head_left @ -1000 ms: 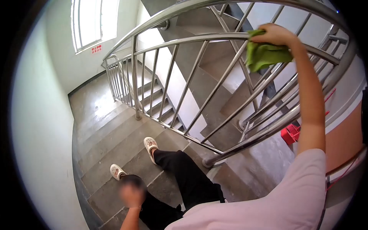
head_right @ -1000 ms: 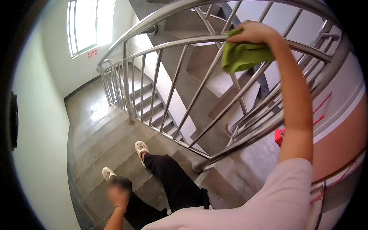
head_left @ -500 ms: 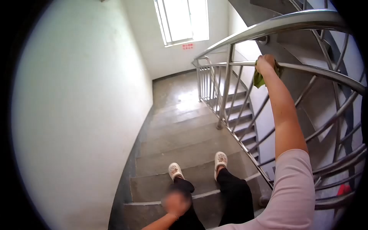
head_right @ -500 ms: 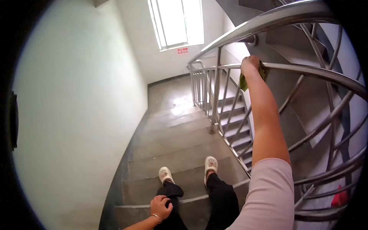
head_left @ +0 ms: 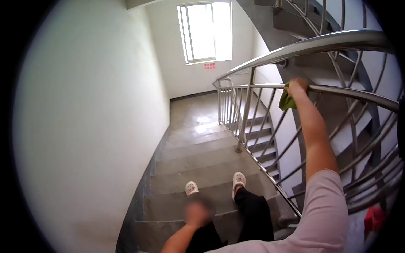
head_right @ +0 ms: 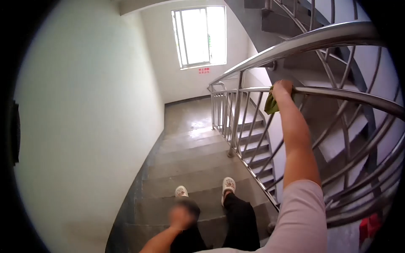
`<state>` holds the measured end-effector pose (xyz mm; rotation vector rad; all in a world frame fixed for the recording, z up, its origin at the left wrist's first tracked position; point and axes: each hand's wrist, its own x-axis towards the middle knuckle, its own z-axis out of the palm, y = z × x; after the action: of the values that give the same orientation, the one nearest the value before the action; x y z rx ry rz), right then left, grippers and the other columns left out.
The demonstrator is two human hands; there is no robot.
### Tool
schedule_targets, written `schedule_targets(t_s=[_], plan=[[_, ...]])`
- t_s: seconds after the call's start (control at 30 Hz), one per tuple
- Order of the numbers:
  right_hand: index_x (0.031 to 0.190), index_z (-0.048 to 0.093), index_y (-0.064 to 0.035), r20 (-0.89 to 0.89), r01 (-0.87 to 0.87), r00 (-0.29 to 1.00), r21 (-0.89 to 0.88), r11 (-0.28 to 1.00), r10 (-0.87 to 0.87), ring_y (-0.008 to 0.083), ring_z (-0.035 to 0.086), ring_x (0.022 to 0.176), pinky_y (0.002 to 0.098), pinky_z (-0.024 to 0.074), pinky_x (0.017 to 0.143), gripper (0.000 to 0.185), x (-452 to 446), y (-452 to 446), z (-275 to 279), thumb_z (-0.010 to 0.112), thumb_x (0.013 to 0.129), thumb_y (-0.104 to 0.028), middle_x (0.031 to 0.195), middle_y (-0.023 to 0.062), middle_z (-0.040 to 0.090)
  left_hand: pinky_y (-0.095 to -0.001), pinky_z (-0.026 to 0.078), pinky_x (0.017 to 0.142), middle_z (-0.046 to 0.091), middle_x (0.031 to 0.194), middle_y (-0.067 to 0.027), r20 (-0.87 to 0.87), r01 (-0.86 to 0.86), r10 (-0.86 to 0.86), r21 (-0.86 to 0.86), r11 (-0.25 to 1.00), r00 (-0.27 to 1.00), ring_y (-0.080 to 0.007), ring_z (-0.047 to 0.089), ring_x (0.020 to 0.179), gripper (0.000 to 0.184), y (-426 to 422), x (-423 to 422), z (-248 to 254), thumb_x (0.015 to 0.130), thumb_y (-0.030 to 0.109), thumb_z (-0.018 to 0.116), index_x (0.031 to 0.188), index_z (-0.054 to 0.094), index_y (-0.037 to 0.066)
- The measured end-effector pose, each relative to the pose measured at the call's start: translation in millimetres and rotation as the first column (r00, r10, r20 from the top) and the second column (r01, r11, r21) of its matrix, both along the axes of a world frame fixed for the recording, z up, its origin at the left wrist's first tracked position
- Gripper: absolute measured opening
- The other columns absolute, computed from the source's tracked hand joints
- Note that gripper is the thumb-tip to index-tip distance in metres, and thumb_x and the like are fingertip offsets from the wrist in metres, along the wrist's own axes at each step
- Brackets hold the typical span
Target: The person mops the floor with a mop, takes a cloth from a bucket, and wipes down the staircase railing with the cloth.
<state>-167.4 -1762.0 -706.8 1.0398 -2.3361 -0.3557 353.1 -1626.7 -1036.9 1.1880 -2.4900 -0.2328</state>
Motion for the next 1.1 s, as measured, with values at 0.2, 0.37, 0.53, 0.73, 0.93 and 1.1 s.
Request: schedule_targets(t_s=[0.2,0.37,0.53,0.73,0.93,1.1], plan=[[0.089,0.064,-0.0076,-0.168,-0.078,0.984,-0.084,0.993,0.064,0.0306,0.061,0.082,0.0395,0.0476,0.072,0.05,65.0,180.5,113.4,0.054,0.076,-0.055,0.084,0.0145,0.064,-0.042,0.043,0.05,0.057,0.063,-0.0143,-0.048,-0.025,0.026,0.019,1.0,0.999,-0.031,0.055,0.055,0.018,13.1,0.6,18.5,0.074,0.023,0.054,0.068,0.06,0.007],[0.095,0.057,-0.0062,-0.473,-0.053,0.879,0.036,0.998,0.064,0.031,0.059,0.077,0.0418,0.047,0.069,0.049,93.6,331.0,201.9,0.053,0.079,-0.052,0.075,0.0144,0.062,-0.0402,0.044,0.057,0.056,0.071,-0.0126,0.04,0.135,-0.13,-0.154,0.979,0.991,-0.029,0.055,0.064,0.009,7.1,18.1,-22.2,0.074,0.015,0.054,0.074,0.058,0.007],[0.112,0.052,-0.0106,-0.342,0.206,0.905,-0.167,0.964,-0.253,0.0305,0.048,0.1,0.0443,0.0385,0.085,0.045,174.8,381.0,238.6,0.059,0.078,-0.039,0.112,0.0139,0.047,-0.0391,0.044,0.057,0.056,0.073,-0.0117,-0.091,0.184,-0.213,-0.252,0.95,0.973,-0.0279,0.055,0.064,0.01,3.8,26.8,-3.4,0.074,0.016,0.055,0.076,0.061,0.008],[0.123,0.046,-0.0145,-0.774,-0.34,0.624,-0.391,0.855,-0.106,0.0338,0.043,0.11,0.0466,0.0369,0.089,0.054,127.6,393.7,164.3,0.061,0.077,-0.039,0.127,0.0135,0.039,-0.0394,0.044,0.059,0.056,0.076,-0.0126,-0.075,0.303,-0.339,-0.299,0.905,0.938,-0.0281,0.054,0.065,0.014,2.3,24.8,-8.1,0.075,0.018,0.056,0.079,0.061,0.006],[0.12,0.039,0.0008,-0.438,-0.436,0.897,-0.862,0.258,0.053,0.0365,0.052,0.093,0.0413,0.0406,0.081,0.049,82.4,316.0,46.1,0.058,0.084,-0.027,0.106,0.0264,0.049,-0.0399,0.043,0.059,0.055,0.073,-0.0131,-0.063,0.169,-0.174,-0.077,0.983,0.983,-0.0287,0.053,0.066,0.014,-0.8,28.6,-26.6,0.074,0.019,0.058,0.079,0.06,0.006],[0.104,0.039,0.0038,-0.111,-0.113,0.991,-0.993,0.017,0.067,0.0379,0.055,0.085,0.041,0.0418,0.073,0.04,94.4,303.5,-64.7,0.059,0.083,-0.024,0.09,0.0239,0.054,-0.0396,0.043,0.061,0.057,0.08,-0.013,0.069,0.151,-0.15,0.003,0.989,0.986,-0.029,0.055,0.071,0.023,2.3,31.0,-15.2,0.075,0.02,0.059,0.093,0.059,0.005]])
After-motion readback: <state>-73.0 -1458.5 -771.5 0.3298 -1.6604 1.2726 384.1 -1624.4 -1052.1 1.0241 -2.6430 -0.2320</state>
